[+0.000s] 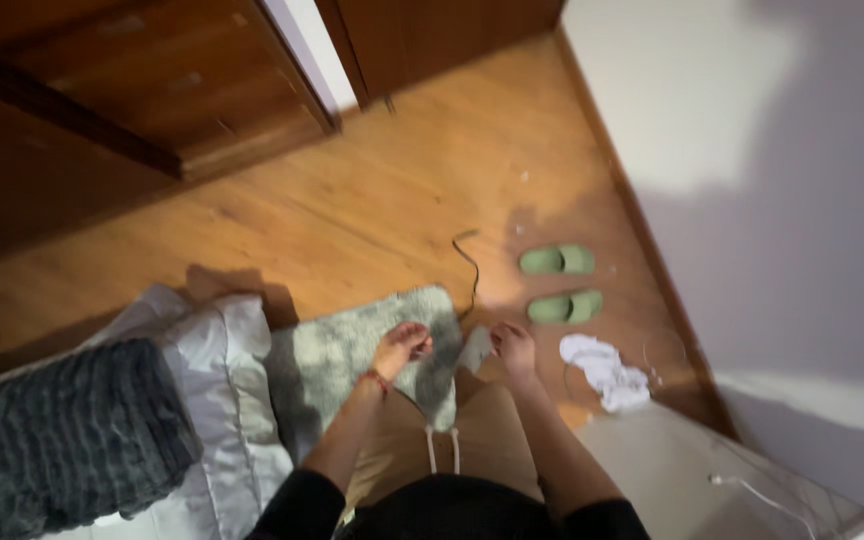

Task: The person arranges a small rug on the floor, retrieves various pieces of clothing from a bed, and then folds a white shirt and a pair of white pants.

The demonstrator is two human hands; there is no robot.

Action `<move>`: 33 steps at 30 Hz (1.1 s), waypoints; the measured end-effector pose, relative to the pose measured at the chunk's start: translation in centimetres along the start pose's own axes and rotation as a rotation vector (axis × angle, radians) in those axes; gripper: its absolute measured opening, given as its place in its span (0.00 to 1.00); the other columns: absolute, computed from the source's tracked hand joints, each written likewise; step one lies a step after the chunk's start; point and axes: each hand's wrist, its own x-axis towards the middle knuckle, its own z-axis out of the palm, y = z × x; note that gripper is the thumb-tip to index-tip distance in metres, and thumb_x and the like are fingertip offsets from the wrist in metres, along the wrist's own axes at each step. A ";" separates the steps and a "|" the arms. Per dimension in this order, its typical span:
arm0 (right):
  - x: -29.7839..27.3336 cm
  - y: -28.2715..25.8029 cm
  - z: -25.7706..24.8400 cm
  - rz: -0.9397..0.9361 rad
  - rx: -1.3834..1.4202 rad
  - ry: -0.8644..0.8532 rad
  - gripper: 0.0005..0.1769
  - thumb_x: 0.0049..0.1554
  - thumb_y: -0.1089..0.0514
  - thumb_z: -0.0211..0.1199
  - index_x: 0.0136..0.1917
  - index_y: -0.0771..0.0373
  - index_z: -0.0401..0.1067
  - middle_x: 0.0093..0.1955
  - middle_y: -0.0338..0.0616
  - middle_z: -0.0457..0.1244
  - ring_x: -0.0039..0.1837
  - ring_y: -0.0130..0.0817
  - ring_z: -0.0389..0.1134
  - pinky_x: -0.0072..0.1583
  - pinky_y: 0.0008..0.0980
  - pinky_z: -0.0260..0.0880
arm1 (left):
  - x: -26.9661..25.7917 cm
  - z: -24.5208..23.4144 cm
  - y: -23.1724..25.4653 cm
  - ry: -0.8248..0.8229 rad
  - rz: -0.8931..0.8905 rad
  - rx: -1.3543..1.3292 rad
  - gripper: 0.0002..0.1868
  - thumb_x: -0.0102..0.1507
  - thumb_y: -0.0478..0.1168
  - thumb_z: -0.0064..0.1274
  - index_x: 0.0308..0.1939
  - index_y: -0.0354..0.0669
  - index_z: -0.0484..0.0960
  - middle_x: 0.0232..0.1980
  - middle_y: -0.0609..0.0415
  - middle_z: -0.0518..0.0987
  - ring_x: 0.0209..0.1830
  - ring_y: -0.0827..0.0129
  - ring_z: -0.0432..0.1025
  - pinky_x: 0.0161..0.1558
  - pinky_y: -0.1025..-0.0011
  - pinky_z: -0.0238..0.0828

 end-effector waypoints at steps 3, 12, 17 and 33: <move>2.2 1.7 0.1 0.021 -0.193 0.010 0.21 0.57 0.57 0.60 0.63 0.65 0.70 0.48 0.45 0.70 0.48 0.34 0.71 0.48 0.34 0.71 | 2.8 -1.2 -0.1 0.038 -0.046 0.111 0.11 0.65 0.43 0.54 0.48 0.43 0.81 0.40 0.55 0.83 0.39 0.72 0.79 0.41 0.71 0.75; 12.7 12.0 -0.5 0.019 -0.799 -0.050 0.44 0.54 0.53 0.72 0.73 0.77 0.55 0.66 0.71 0.59 0.67 0.56 0.62 0.62 0.46 0.65 | 10.6 -4.9 -2.7 0.104 -0.298 0.164 0.15 0.67 0.48 0.52 0.49 0.42 0.81 0.41 0.55 0.84 0.39 0.71 0.79 0.44 0.71 0.77; 22.7 21.7 -0.4 -0.102 -0.940 0.025 0.36 0.51 0.52 0.69 0.66 0.77 0.66 0.63 0.72 0.63 0.65 0.61 0.65 0.64 0.50 0.66 | 19.0 -11.6 -9.8 0.083 -0.385 0.286 0.14 0.64 0.43 0.55 0.49 0.38 0.80 0.39 0.55 0.82 0.36 0.72 0.77 0.40 0.73 0.73; 47.5 44.2 1.0 -0.230 -1.182 0.087 0.48 0.48 0.40 0.78 0.71 0.71 0.67 0.70 0.69 0.54 0.70 0.67 0.56 0.67 0.54 0.61 | 45.8 -18.9 -18.5 -0.056 -0.320 0.733 0.19 0.67 0.45 0.53 0.57 0.36 0.78 0.46 0.55 0.81 0.43 0.73 0.74 0.46 0.74 0.70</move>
